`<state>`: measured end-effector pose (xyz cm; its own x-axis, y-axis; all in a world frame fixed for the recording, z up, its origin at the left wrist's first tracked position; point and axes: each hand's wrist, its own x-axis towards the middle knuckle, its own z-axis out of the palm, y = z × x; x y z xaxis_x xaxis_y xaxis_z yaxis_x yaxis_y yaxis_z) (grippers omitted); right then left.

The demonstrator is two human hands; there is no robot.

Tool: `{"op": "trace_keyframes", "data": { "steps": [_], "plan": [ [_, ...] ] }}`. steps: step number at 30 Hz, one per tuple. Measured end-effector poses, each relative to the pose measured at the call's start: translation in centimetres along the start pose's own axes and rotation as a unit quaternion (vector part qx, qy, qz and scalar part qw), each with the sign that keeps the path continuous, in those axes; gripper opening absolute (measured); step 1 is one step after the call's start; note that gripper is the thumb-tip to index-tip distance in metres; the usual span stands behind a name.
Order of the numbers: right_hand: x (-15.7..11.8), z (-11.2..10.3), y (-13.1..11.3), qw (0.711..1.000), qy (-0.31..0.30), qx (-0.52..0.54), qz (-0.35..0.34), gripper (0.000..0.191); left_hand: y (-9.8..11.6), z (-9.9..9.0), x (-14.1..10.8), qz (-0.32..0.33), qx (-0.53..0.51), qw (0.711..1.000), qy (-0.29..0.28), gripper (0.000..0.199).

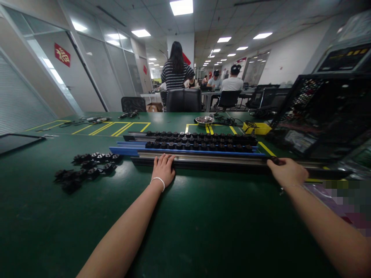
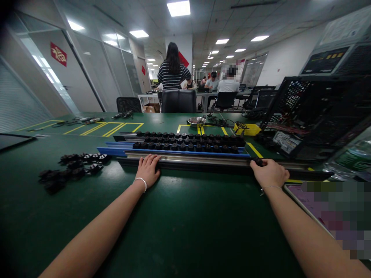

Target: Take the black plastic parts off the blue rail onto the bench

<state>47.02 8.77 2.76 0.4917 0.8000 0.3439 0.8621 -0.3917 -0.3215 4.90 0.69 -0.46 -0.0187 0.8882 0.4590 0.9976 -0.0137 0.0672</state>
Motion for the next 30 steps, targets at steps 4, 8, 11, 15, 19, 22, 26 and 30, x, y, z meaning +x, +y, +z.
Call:
{"op": "trace_keyframes", "data": {
  "steps": [4,8,11,15,19,22,26,30],
  "plan": [
    [-0.2,0.0,-0.3,1.0,0.006,-0.006,-0.009,0.048,0.0,0.0,0.0,0.0,0.003,1.0,0.0,0.053],
    [-0.4,0.1,-0.6,1.0,0.001,-0.011,-0.017,0.047,0.0,0.0,0.0,-0.003,0.004,1.0,-0.004,0.054],
    [-0.6,0.0,-0.9,1.0,0.001,-0.008,-0.027,0.046,0.1,-0.1,0.0,-0.003,0.003,1.0,-0.006,0.053],
    [-1.1,0.0,-1.4,0.999,0.009,-0.001,-0.039,0.045,0.2,-0.3,0.0,-0.007,0.003,1.0,-0.011,0.054],
    [-1.5,0.0,-2.1,0.998,0.004,0.002,-0.057,0.043,0.2,-0.4,0.0,-0.005,0.004,1.0,-0.012,0.054],
    [-1.6,0.1,-2.5,0.998,0.005,0.003,-0.066,0.043,0.2,-0.3,0.0,-0.003,0.004,1.0,-0.01,0.054],
    [-1.7,0.7,-2.6,0.997,0.022,0.018,-0.065,0.042,0.2,-0.3,0.0,-0.005,0.003,1.0,-0.011,0.054],
    [-1.6,1.3,-2.6,0.997,0.036,0.041,-0.057,0.04,0.2,-0.3,0.0,-0.004,0.001,1.0,-0.007,0.053]
  ]
}}
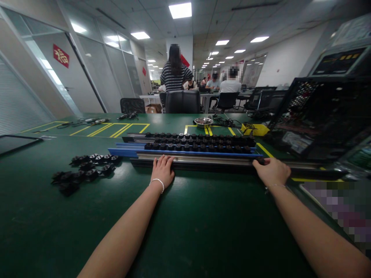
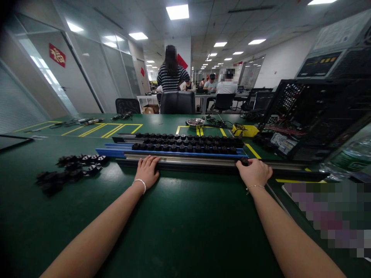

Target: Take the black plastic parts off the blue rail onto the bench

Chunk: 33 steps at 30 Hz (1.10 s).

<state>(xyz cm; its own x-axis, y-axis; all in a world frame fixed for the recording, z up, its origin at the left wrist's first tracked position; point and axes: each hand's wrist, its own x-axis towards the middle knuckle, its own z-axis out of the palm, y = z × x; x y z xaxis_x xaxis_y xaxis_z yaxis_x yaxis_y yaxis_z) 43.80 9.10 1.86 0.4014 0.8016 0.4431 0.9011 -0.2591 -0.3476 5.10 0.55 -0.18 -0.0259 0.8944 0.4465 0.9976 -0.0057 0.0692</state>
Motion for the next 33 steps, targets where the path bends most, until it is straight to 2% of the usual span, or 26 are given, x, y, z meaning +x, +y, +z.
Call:
{"op": "trace_keyframes", "data": {
  "steps": [9,18,33],
  "plan": [
    [-0.5,0.7,-0.2,0.998,0.044,0.033,0.018,0.034,-0.1,0.0,0.0,-0.002,0.0,1.0,-0.005,0.054],
    [-0.7,0.7,-0.2,0.999,0.028,0.034,0.008,0.036,-0.1,0.1,0.0,0.002,0.0,1.0,-0.002,0.055],
    [-1.3,1.2,-0.6,0.998,0.038,0.048,-0.02,0.035,-0.1,0.2,0.1,0.003,0.002,1.0,-0.005,0.054]
  ]
}}
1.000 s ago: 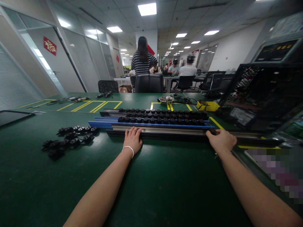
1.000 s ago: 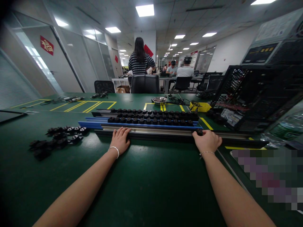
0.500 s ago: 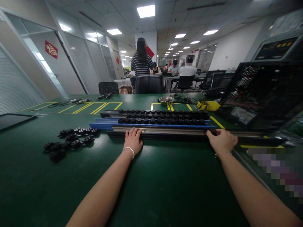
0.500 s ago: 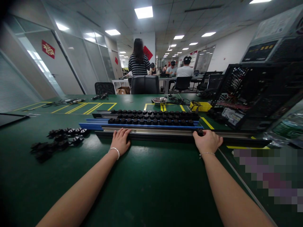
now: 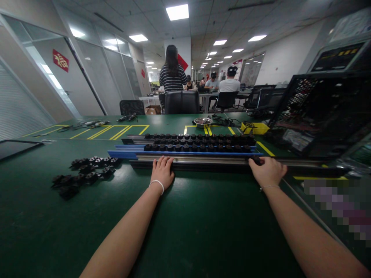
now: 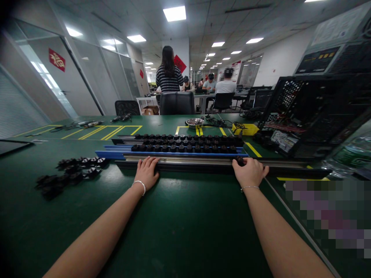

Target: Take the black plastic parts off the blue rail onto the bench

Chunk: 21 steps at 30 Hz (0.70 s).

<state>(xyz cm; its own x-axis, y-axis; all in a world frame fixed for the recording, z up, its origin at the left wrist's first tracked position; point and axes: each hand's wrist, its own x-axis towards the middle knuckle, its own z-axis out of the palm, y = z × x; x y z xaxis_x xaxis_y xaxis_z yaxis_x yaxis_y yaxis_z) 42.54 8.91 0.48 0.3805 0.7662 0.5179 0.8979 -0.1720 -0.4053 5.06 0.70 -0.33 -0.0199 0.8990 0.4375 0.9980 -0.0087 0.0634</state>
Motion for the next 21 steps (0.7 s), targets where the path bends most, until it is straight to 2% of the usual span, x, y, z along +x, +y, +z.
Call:
{"op": "trace_keyframes", "data": {
  "steps": [21],
  "plan": [
    [-0.38,0.08,-0.28,0.999,0.004,0.027,-0.017,0.033,0.0,0.03,-0.05,0.006,0.005,1.0,0.007,0.053]
  ]
}}
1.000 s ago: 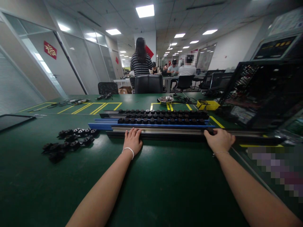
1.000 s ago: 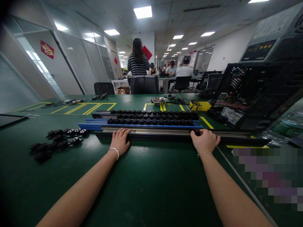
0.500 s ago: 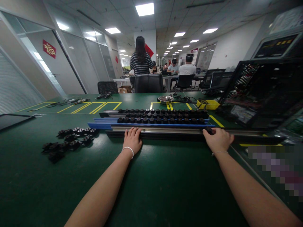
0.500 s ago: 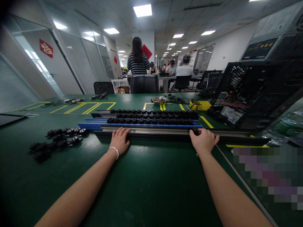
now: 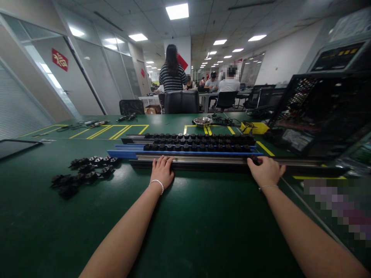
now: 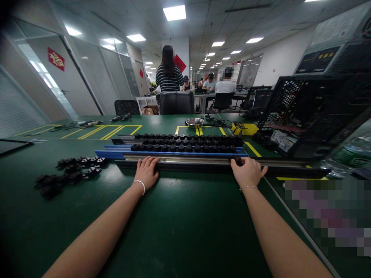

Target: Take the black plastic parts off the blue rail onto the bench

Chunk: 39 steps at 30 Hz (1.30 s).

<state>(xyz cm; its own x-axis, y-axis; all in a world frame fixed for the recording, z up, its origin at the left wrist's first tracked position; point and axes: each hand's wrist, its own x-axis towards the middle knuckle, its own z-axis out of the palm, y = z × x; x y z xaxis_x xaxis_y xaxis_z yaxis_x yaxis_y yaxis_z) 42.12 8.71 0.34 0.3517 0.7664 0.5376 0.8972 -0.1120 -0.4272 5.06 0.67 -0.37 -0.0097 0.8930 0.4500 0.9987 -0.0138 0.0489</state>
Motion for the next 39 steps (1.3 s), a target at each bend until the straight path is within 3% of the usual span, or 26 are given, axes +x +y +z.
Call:
{"op": "trace_keyframes", "data": {
  "steps": [39],
  "plan": [
    [-0.75,0.26,-0.79,0.993,-0.024,0.031,-0.108,0.037,-0.17,0.08,0.08,-0.001,-0.004,1.0,-0.002,0.054]
  ]
}}
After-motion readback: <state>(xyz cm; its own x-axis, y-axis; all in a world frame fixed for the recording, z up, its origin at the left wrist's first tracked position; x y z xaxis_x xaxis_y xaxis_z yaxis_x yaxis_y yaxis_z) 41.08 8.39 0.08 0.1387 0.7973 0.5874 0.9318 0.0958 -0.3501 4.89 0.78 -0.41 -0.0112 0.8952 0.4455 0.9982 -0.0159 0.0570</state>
